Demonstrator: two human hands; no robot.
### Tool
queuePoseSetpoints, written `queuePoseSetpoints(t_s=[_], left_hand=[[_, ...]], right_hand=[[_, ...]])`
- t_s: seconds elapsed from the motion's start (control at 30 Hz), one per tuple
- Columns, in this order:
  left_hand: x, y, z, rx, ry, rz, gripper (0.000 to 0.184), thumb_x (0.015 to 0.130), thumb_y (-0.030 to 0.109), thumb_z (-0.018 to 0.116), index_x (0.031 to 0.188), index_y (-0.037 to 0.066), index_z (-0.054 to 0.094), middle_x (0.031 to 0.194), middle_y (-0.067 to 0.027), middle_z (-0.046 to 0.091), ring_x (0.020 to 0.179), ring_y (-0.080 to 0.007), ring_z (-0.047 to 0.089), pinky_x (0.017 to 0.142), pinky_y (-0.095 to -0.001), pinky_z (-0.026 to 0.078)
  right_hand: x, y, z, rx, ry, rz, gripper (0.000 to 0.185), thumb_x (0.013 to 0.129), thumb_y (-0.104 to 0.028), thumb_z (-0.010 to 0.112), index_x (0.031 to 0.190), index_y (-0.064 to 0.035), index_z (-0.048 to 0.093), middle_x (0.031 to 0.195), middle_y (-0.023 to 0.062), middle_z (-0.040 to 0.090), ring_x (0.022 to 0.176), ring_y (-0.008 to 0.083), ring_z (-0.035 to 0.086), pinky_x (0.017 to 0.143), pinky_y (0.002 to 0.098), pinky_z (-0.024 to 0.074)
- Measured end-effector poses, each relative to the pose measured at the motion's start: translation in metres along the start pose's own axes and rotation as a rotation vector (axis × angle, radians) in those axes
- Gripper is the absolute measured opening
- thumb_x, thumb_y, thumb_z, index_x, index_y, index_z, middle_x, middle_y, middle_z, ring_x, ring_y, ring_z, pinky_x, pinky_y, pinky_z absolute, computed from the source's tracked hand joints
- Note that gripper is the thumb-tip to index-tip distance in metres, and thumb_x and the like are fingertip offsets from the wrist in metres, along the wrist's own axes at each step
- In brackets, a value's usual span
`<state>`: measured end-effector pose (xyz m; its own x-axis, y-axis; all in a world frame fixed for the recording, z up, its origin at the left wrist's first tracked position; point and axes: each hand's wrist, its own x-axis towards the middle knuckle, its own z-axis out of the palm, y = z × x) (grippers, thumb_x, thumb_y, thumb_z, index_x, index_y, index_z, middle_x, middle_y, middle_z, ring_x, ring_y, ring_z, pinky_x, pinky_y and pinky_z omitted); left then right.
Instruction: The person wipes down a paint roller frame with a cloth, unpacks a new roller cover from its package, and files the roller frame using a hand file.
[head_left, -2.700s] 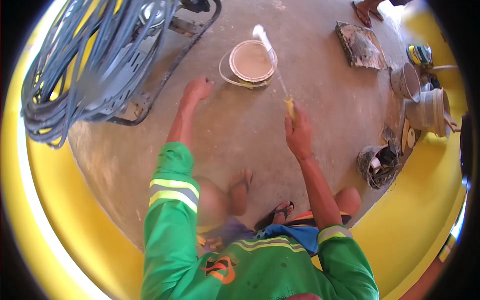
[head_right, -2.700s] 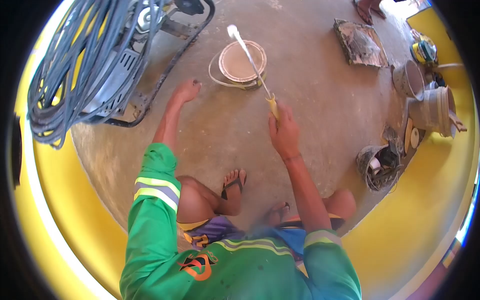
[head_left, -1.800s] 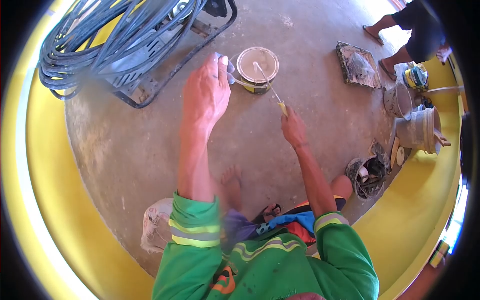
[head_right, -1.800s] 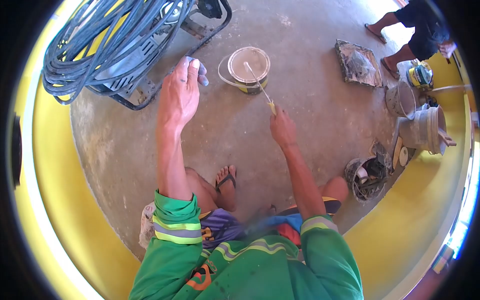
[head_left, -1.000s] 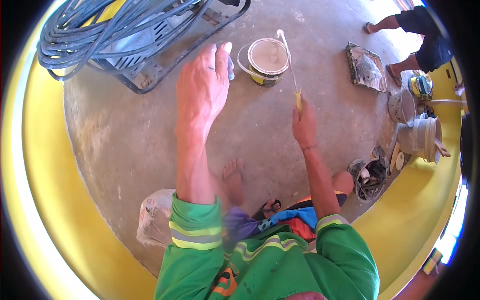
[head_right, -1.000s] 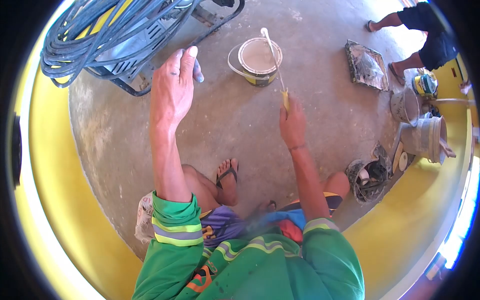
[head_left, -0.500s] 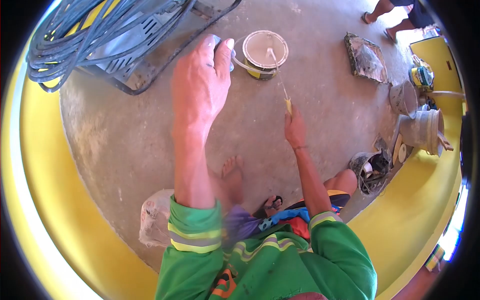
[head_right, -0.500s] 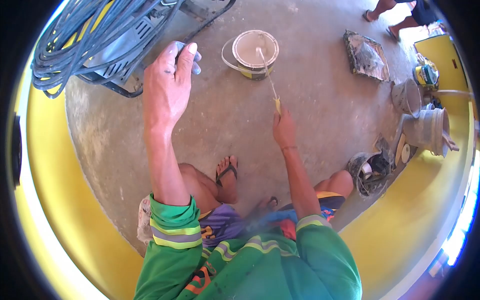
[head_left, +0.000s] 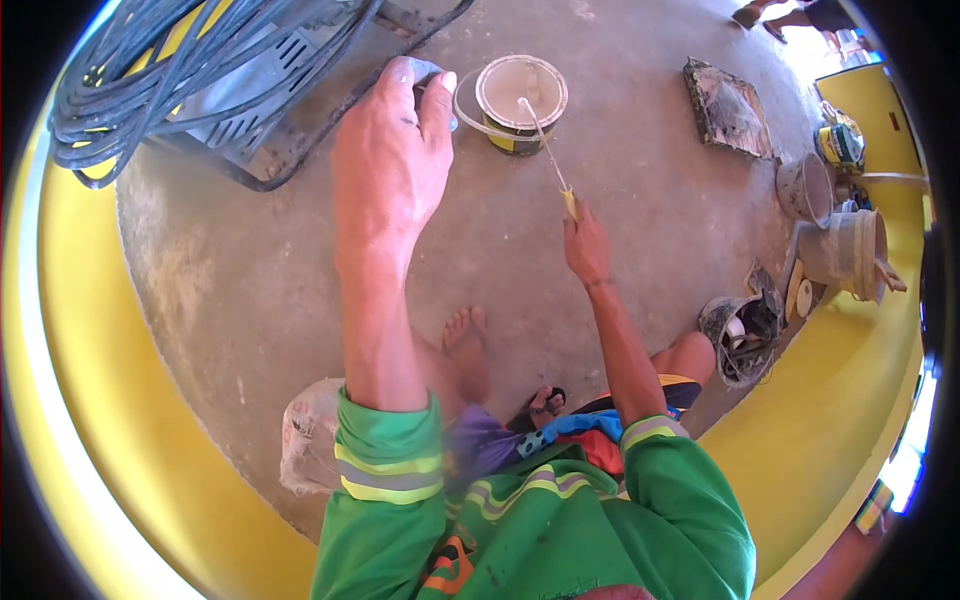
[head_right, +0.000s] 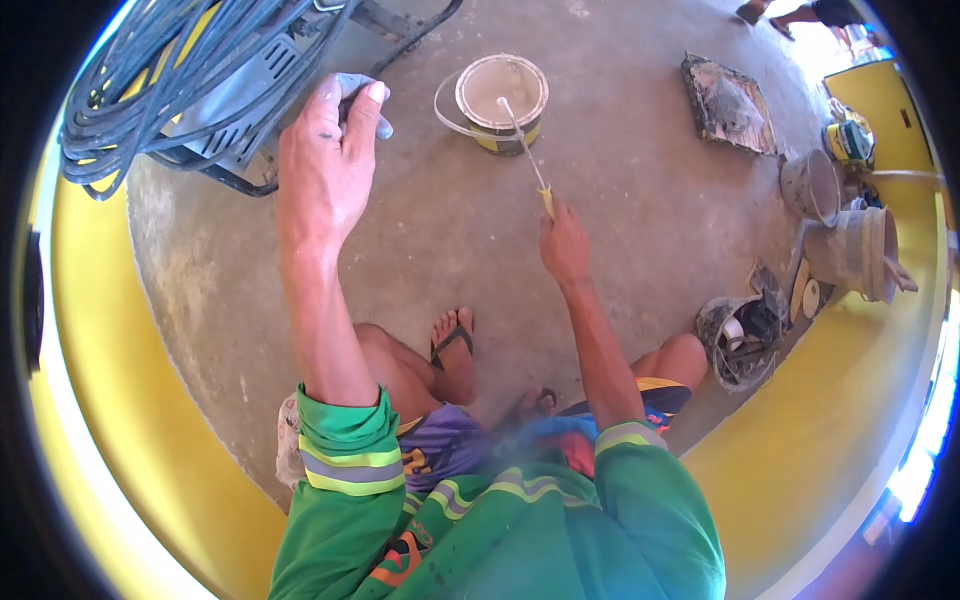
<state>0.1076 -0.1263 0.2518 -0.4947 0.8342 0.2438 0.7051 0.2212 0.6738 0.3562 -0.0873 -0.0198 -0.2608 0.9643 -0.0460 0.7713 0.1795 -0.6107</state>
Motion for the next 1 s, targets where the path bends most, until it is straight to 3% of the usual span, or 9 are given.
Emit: queuePoseSetpoints(t_s=[0.17,0.27,0.47,0.57,0.67,0.77,0.87,1.0], left_hand=[[-0.001,-0.004,0.0,-0.069,0.018,0.001,0.023,0.099,0.023,0.055,0.101,0.001,0.061,0.076,-0.0084,0.067,0.069,-0.0212,0.064,0.069,-0.0341,0.048],[0.001,-0.002,-0.001,-0.03,0.0,-0.005,0.023,0.099,0.022,0.053,0.1,0.001,0.061,0.076,-0.0086,0.067,0.071,-0.0214,0.064,0.07,-0.0348,0.048],[0.001,0.0,-0.001,-0.023,-0.029,-0.027,0.024,0.101,0.021,0.049,0.096,0.001,0.061,0.075,-0.0083,0.067,0.071,-0.0227,0.064,0.071,-0.0362,0.048],[0.0,-0.003,-0.001,-0.01,-0.008,-0.009,0.025,0.102,0.021,0.047,0.095,0.001,0.061,0.075,-0.0082,0.067,0.071,-0.0232,0.064,0.071,-0.0359,0.048],[-0.001,-0.006,-0.001,-0.012,0.002,0.004,0.027,0.102,0.022,0.046,0.094,0.001,0.061,0.074,-0.0082,0.067,0.071,-0.0232,0.064,0.071,-0.0359,0.048],[0.001,-0.004,-0.002,-0.003,-0.004,-0.002,0.028,0.102,0.023,0.046,0.093,0.001,0.061,0.074,-0.0083,0.067,0.07,-0.0231,0.064,0.07,-0.0361,0.048],[0.004,-0.002,-0.003,-0.007,-0.018,-0.011,0.03,0.102,0.026,0.048,0.093,0.001,0.061,0.074,-0.0087,0.067,0.07,-0.0231,0.064,0.07,-0.0362,0.048],[0.002,0.003,0.001,-0.028,-0.026,-0.026,0.031,0.101,0.029,0.05,0.095,0.0,0.061,0.075,-0.009,0.068,0.07,-0.0235,0.064,0.07,-0.0359,0.048]], right_hand=[[-0.008,-0.039,-0.018,0.192,0.217,-0.096,0.041,0.095,-0.017,0.054,0.134,-0.0051,0.046,0.112,0.0252,0.057,0.101,0.0452,0.057,0.083,0.0514,0.0474],[-0.006,0.011,0.02,-0.062,0.013,-0.033,0.043,0.095,-0.017,0.055,0.134,-0.0043,0.046,0.113,0.0257,0.057,0.103,0.0445,0.056,0.083,0.051,0.0475],[-0.004,-0.01,0.001,-0.028,-0.09,0.087,0.043,0.094,-0.016,0.056,0.134,-0.0021,0.047,0.113,0.0251,0.058,0.104,0.0429,0.057,0.086,0.0495,0.0472],[-0.002,-0.005,0.005,0.052,-0.004,0.024,0.043,0.094,-0.018,0.056,0.134,-0.0022,0.047,0.113,0.0251,0.058,0.105,0.0434,0.057,0.086,0.0494,0.0474],[0.001,-0.033,-0.015,0.151,0.249,-0.165,0.044,0.095,-0.02,0.055,0.134,-0.0026,0.047,0.113,0.0248,0.059,0.103,0.044,0.058,0.085,0.0492,0.0482],[-0.001,-0.026,-0.009,0.169,0.294,-0.174,0.042,0.097,-0.022,0.052,0.136,-0.0059,0.048,0.115,0.0242,0.06,0.106,0.0449,0.057,0.088,0.0484,0.0471],[-0.003,-0.002,0.003,-0.095,-0.082,0.139,0.042,0.097,-0.022,0.052,0.136,-0.0063,0.047,0.118,0.024,0.059,0.108,0.0436,0.057,0.089,0.0487,0.0471],[0.0,-0.006,-0.007,-0.093,-0.065,0.087,0.043,0.097,-0.022,0.051,0.137,-0.0069,0.047,0.119,0.0237,0.059,0.109,0.0423,0.057,0.09,0.0488,0.0472]])
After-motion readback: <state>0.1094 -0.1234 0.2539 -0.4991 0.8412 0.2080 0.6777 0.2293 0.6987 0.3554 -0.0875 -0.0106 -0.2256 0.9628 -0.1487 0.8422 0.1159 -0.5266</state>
